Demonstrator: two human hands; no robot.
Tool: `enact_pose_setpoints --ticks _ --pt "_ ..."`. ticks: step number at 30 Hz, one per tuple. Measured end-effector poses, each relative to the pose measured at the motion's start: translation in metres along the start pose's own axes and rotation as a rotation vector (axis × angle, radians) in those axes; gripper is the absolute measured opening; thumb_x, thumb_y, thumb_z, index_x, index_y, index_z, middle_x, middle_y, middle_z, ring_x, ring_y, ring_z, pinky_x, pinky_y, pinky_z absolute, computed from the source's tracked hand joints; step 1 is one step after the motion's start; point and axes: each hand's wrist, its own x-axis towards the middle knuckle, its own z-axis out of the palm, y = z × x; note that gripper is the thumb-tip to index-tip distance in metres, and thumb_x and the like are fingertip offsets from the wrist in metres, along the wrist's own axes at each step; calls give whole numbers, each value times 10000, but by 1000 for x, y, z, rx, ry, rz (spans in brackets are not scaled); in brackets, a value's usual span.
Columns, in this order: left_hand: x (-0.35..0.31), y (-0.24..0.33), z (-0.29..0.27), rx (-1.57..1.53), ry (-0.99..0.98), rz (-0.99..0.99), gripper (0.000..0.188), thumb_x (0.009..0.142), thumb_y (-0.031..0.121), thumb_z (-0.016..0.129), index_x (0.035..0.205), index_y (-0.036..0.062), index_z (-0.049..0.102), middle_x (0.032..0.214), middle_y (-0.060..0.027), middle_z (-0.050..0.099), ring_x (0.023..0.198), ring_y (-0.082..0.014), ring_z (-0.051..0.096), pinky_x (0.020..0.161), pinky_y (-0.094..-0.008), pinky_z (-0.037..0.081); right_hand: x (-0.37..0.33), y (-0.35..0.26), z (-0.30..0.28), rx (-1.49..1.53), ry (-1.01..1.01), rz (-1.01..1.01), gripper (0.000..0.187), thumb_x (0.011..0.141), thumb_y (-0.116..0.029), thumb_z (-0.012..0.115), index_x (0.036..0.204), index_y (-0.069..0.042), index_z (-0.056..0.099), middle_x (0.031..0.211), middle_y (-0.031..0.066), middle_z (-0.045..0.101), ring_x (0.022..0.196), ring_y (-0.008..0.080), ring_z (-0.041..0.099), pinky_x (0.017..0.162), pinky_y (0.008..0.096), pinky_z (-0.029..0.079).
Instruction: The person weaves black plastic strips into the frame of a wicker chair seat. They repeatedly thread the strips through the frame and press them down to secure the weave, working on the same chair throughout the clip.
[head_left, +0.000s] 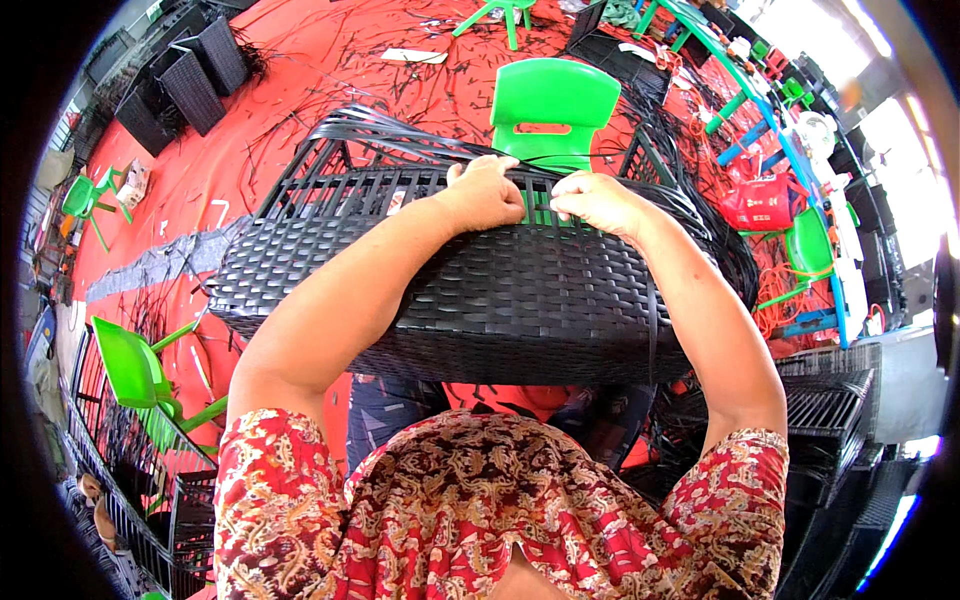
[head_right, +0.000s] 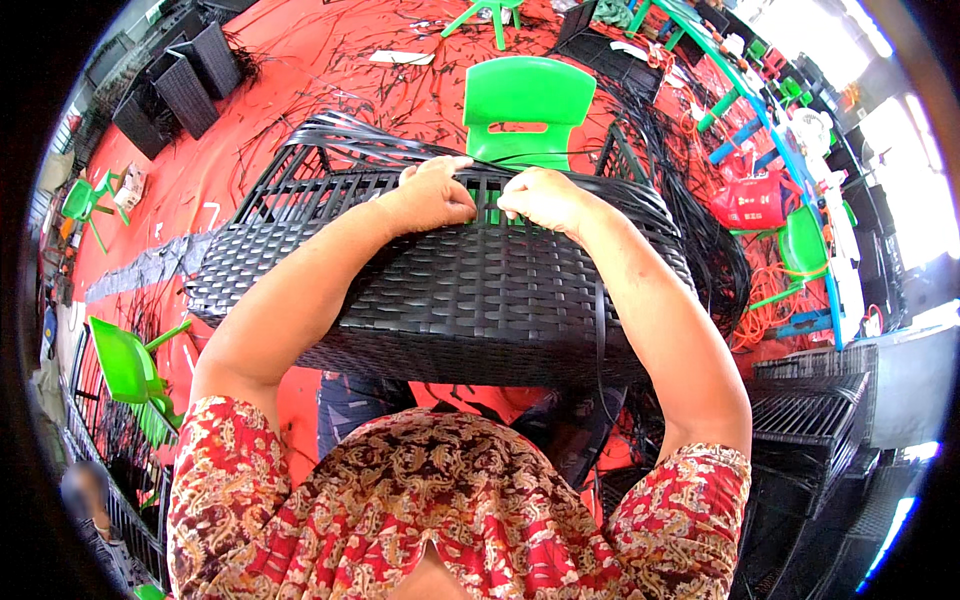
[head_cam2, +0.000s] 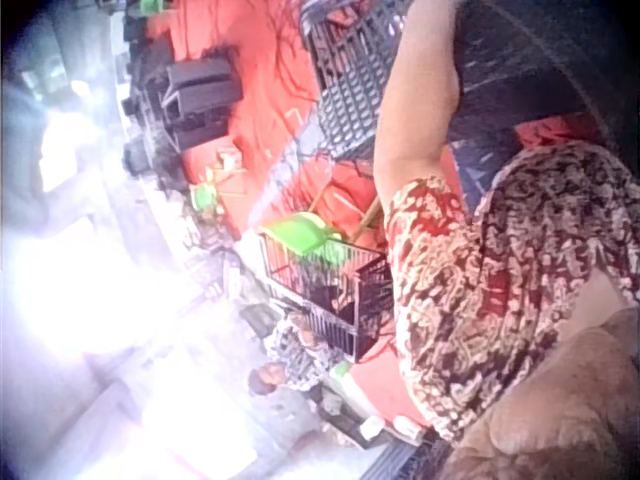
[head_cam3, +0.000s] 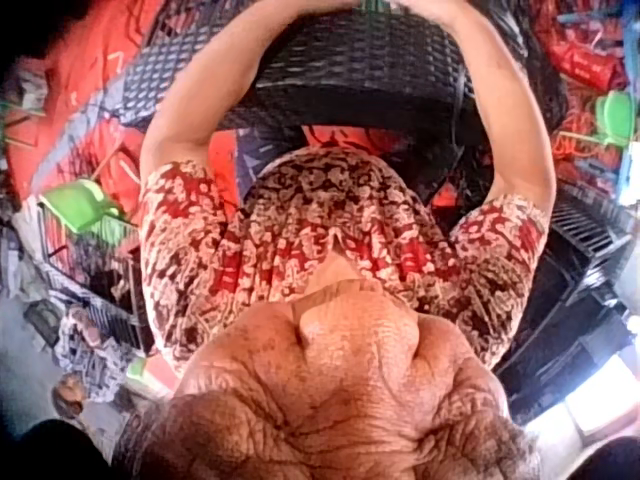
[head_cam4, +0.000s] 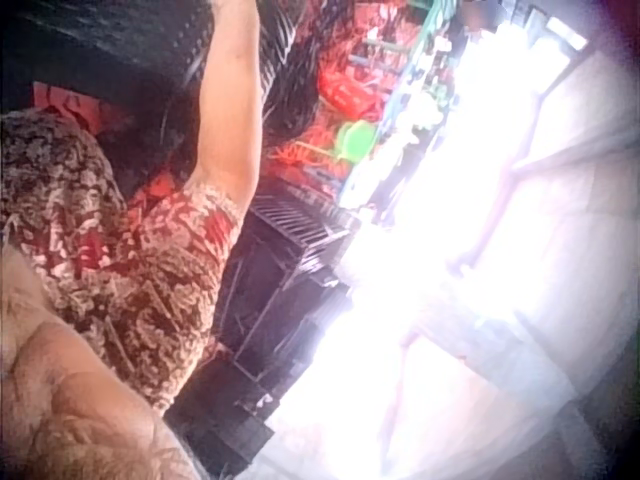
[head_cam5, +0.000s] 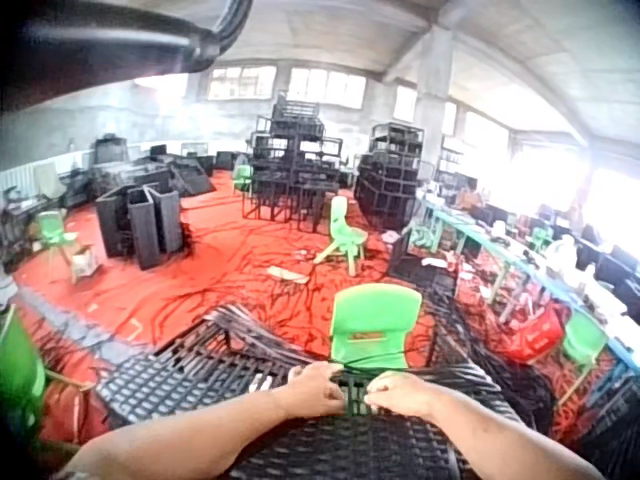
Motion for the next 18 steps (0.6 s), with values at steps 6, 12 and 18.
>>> enact_pose_setpoints --ticks 6,12,18 --pt "-5 13 3 -155 -82 -106 231 751 345 609 903 198 700 1410 -129 332 1328 -273 237 1016 -610 84 3 -10 -1 -276 -181 -109 223 773 -254 617 739 -33 613 1052 108 546 990 203 505 836 309 403" --pt "9 -4 1 -695 -22 15 97 682 178 650 657 85 664 956 -50 630 1179 -214 410 963 -437 256 14 -11 4 -290 54 -298 210 738 -238 675 726 -33 630 764 87 557 687 178 552 600 343 462" --pt "-15 -19 -27 -843 -51 -14 102 690 135 638 638 48 622 880 -59 609 1169 -208 418 964 -354 300 30 -32 21 -163 -164 -210 262 818 -242 584 761 13 612 828 85 590 840 184 541 746 313 423"
